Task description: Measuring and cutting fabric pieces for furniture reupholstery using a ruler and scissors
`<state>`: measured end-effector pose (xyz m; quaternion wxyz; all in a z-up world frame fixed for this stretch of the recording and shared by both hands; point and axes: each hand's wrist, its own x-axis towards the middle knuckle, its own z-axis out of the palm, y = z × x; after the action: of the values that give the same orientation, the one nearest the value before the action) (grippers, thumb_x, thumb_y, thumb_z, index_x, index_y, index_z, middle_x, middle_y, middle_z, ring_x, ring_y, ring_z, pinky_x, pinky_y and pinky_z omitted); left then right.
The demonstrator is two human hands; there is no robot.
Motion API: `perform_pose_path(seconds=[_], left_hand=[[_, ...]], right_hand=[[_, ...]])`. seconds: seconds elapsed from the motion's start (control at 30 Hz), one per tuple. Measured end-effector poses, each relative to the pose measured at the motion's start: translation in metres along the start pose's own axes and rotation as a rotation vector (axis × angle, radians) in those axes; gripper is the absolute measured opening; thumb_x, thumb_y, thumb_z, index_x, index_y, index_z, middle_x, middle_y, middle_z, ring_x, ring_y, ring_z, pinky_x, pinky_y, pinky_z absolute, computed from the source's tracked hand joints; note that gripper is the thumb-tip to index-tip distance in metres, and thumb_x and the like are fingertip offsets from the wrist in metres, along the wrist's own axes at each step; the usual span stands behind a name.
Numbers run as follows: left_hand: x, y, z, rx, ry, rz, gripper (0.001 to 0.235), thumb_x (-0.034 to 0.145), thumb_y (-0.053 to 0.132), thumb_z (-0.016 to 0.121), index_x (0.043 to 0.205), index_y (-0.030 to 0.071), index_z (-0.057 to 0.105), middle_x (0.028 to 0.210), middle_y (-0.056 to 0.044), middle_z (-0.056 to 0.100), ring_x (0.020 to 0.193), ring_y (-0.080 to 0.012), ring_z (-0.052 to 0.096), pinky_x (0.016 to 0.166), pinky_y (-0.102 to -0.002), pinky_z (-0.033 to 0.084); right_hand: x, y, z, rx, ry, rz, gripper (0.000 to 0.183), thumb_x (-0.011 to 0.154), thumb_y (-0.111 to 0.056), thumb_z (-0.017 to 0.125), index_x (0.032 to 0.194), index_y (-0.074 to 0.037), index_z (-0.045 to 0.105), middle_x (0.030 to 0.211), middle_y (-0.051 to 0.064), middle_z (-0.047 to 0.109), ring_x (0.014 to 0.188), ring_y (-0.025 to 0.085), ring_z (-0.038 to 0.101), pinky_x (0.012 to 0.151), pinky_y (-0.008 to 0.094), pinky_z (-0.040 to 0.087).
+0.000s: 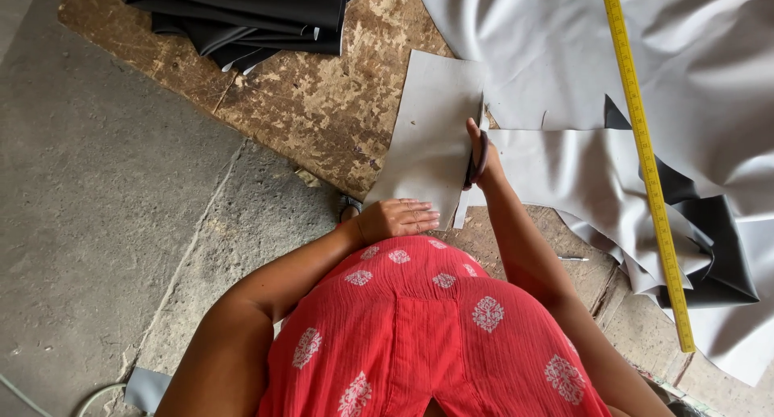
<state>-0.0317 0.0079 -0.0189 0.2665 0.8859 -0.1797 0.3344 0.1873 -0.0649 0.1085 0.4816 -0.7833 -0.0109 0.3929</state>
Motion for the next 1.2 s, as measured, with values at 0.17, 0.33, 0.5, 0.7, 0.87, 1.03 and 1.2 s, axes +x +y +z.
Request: perform_pose_path(seconds=[0.17,0.33,0.5,0.7,0.87,1.03,1.2], left_hand=[[-0.005,0.004,0.000,-0.002,0.019,-0.023,0.035,0.107,0.037,0.055,0.133,0.020,0.070,0.133,-0.003,0.071,0.122,-0.0241,0.067,0.102,-0.038,0.054],[-0.007,0.005,-0.012,-0.092,0.017,-0.140,0.036,0.106,0.041,0.054,0.133,0.022,0.069,0.133,0.001,0.070,0.122,-0.0211,0.068,0.101,-0.036,0.055],[0.052,0.024,-0.119,-0.485,-0.002,-0.678,0.022,0.101,0.014,0.067,0.119,0.018,0.078,0.114,-0.003,0.078,0.108,-0.0226,0.074,0.095,-0.035,0.058],[0.039,0.000,-0.193,-0.121,-0.257,-0.769,0.015,0.097,0.012,0.071,0.106,0.018,0.081,0.103,-0.006,0.080,0.099,-0.0231,0.075,0.093,-0.036,0.058],[0.081,-0.031,-0.226,0.163,-0.291,-0.774,0.019,0.098,0.008,0.066,0.103,0.021,0.078,0.105,-0.003,0.078,0.109,-0.0235,0.070,0.120,-0.051,0.033],[0.106,-0.078,-0.120,0.304,-0.172,-0.377,0.024,0.083,0.012,0.071,0.087,0.035,0.074,0.092,0.013,0.077,0.100,-0.0114,0.071,0.112,-0.048,0.032],[0.071,-0.102,-0.051,0.464,-0.030,-0.555,0.084,0.069,0.008,0.092,0.142,0.026,0.055,0.146,-0.013,0.047,0.137,-0.0377,0.046,0.100,-0.059,0.046]], right_hand=[[0.028,0.017,0.005,0.032,0.015,-0.041,0.087,0.090,-0.075,0.067,0.134,0.000,0.063,0.125,0.025,0.068,0.120,0.039,0.065,0.102,0.048,0.051],[0.013,-0.003,0.005,-0.005,0.075,0.004,0.090,0.087,-0.078,0.064,0.139,-0.005,0.061,0.132,0.023,0.066,0.128,0.038,0.061,0.109,0.048,0.048],[0.057,0.012,0.015,0.168,0.039,-0.050,0.097,0.087,-0.079,0.065,0.139,0.003,0.056,0.106,0.022,0.064,0.077,0.029,0.065,0.061,0.043,0.059],[0.102,0.065,-0.026,0.407,0.140,-0.063,0.081,0.099,-0.064,0.058,0.139,0.004,0.042,0.111,0.019,0.053,0.067,0.017,0.053,0.036,0.029,0.051],[0.077,0.078,-0.064,0.392,0.152,-0.016,0.079,0.094,-0.072,0.060,0.109,0.005,0.056,0.066,0.007,0.046,0.047,0.018,0.050,0.040,0.031,0.046],[0.065,0.113,-0.083,0.292,0.126,-0.030,0.083,0.096,-0.077,0.056,0.112,0.005,0.056,0.069,0.005,0.049,0.053,0.016,0.055,0.044,0.031,0.050],[0.020,0.114,-0.094,0.273,0.180,-0.072,0.074,0.102,-0.068,0.056,0.116,0.005,0.057,0.071,0.009,0.053,0.059,0.019,0.060,0.049,0.031,0.054]])
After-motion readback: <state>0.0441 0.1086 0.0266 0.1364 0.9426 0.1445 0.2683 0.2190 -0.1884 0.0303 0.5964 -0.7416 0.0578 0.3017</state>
